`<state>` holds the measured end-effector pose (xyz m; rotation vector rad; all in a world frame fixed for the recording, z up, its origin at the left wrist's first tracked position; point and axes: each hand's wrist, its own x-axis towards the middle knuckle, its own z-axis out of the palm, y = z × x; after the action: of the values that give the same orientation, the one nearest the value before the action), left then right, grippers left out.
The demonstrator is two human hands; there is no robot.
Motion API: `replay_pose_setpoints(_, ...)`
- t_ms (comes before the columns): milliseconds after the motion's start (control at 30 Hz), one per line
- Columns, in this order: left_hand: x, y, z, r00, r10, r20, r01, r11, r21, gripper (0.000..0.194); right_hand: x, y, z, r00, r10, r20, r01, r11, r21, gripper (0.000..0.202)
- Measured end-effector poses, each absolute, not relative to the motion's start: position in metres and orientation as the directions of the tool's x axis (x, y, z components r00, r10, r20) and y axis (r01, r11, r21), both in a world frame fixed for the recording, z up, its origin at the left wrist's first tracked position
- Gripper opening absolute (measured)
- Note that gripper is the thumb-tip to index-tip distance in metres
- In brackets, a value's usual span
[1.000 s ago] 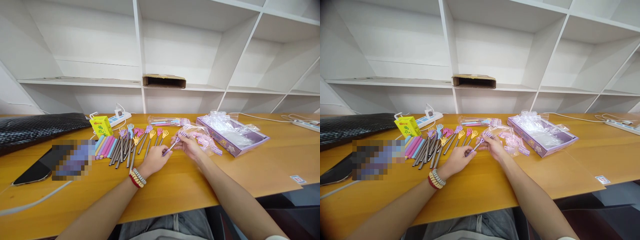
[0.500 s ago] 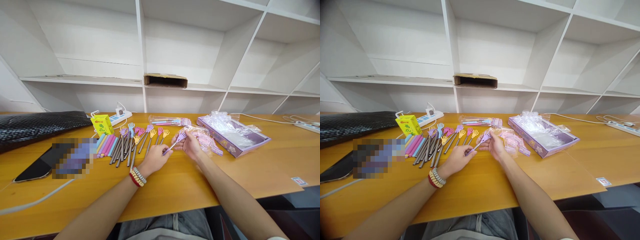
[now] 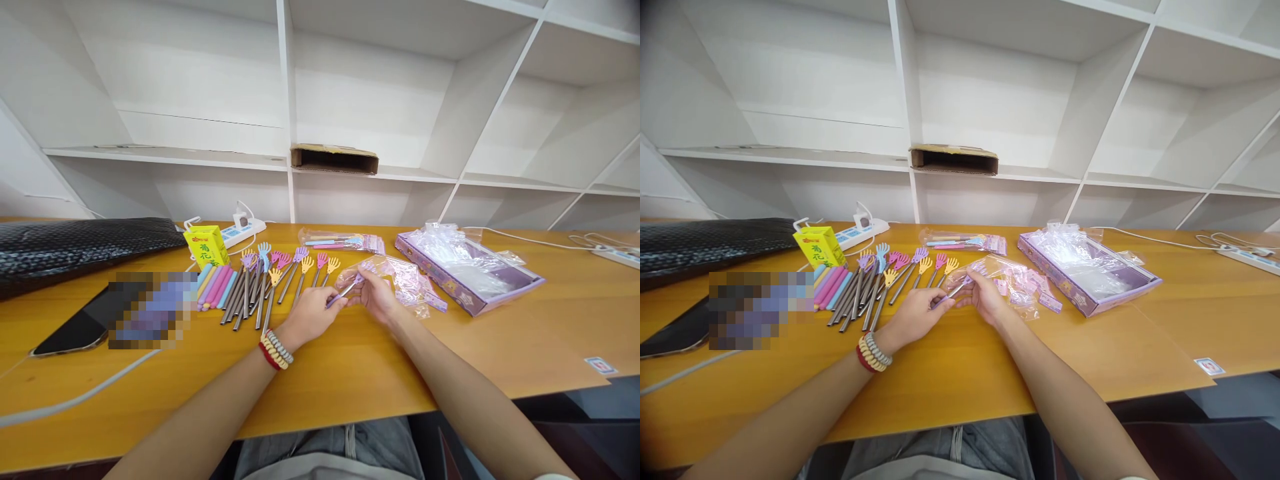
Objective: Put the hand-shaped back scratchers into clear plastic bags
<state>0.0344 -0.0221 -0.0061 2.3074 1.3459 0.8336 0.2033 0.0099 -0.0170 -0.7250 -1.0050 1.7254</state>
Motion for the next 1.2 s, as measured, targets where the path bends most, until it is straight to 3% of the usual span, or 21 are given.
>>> replay_pose_setpoints(267,0.035,-0.022,-0.008,0.39,0.865,0.315,0.683,-0.501,0.532,0.03,0.219,0.02,-0.01,-0.175,0.985,0.002,-0.599,-0.105,-0.794,0.019)
replay_pose_setpoints(700,0.035,-0.022,-0.007,0.406,0.856,0.319,0.686,-0.516,0.512,0.034,0.209,0.01,-0.013,-0.255,0.966,0.037,-0.405,-0.072,-0.912,0.018)
replay_pose_setpoints(1000,0.035,-0.025,-0.006,0.403,0.877,0.262,0.662,-0.477,0.578,0.034,0.23,0.022,-0.004,-0.132,0.987,0.092,-0.525,0.009,-0.851,0.016)
replay_pose_setpoints(1100,0.035,-0.026,-0.007,0.458,0.852,0.255,0.674,-0.52,0.525,0.03,0.237,0.024,0.0,-0.08,0.992,0.094,-0.55,0.035,-0.834,0.015)
replay_pose_setpoints(1200,0.034,-0.028,-0.007,0.534,0.804,0.264,0.703,-0.595,0.39,0.024,0.24,0.023,0.004,-0.056,0.995,0.083,-0.557,0.038,-0.83,0.015)
